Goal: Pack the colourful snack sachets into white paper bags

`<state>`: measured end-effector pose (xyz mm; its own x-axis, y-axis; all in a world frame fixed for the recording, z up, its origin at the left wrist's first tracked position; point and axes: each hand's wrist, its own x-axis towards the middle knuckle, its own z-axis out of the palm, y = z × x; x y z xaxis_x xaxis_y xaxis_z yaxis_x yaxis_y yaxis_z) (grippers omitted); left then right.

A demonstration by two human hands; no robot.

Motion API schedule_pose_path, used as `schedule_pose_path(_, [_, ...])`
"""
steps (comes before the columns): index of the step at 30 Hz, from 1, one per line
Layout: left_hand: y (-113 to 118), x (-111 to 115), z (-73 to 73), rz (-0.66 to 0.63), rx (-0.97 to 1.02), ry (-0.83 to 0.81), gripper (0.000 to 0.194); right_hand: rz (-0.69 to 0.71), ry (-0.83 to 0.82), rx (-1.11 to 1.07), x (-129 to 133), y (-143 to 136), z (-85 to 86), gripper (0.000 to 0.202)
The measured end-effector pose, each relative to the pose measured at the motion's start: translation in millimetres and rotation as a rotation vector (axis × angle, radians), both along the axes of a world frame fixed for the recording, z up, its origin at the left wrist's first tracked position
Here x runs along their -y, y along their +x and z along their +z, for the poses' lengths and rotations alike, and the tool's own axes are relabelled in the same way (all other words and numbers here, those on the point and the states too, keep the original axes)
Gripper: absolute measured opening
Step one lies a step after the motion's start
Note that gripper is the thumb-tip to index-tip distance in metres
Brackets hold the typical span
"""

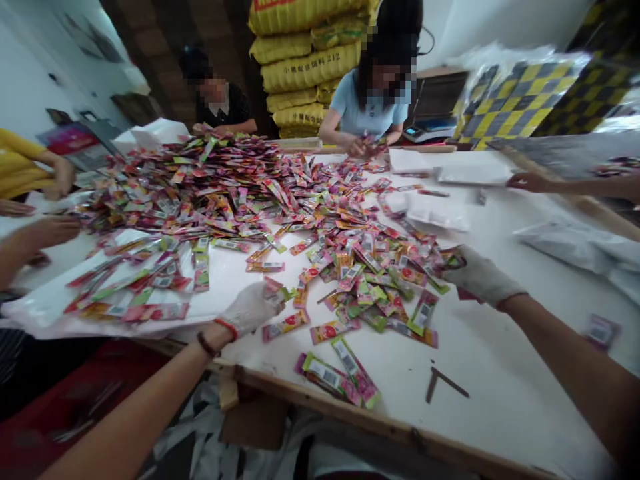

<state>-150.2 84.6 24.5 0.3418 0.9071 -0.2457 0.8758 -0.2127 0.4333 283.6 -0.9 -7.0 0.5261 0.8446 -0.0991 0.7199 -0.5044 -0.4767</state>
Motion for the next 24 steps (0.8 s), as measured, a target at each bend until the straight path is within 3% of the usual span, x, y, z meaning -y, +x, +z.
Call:
schedule_pose_path(4, [5.7,9.8,-30.0,-0.133,-0.129,0.003,0.021,-0.001,-0.161,0.118,-26.9,-7.6,-13.2,0.027])
schedule_pose_path(7, [2.6,16.1,-39.4,-0.256,-0.180,0.014,0.017,0.010,-0.193,0.150,-32.0,-10.7,-18.2,0.019])
schedule_pose_path(10, [0.0,15.9,-31.2,-0.296,-0.065,0.096,0.015,0.001,-0.143,0.131,-21.4,-6.0,-13.1,0.013])
schedule_pose_path(13, [12.4,9.3,-10.2,-0.151,0.157,0.046,0.013,-0.096,-0.005,0.017,-5.7,-3.9,-1.1,0.015])
schedule_pose_path(16, [50.8,0.1,11.5,0.006,0.319,-0.020,0.023,-0.149,0.156,-0.243,1.1,-17.0,6.8,0.025])
schedule_pose_path(18, [88.5,-6.5,17.3,-0.014,0.347,-0.034,0.030,-0.096,0.248,-0.442,-2.6,-34.5,5.2,0.032])
schedule_pose_path(21, [146.4,-16.2,8.7,-0.139,0.175,0.037,0.025,0.010,0.239,-0.475,-15.4,-63.2,-6.5,0.031])
schedule_pose_path(24, [180.2,-24.4,-6.5,-0.153,0.036,0.054,0.026,0.032,0.134,-0.334,-24.1,-79.2,-18.4,0.028])
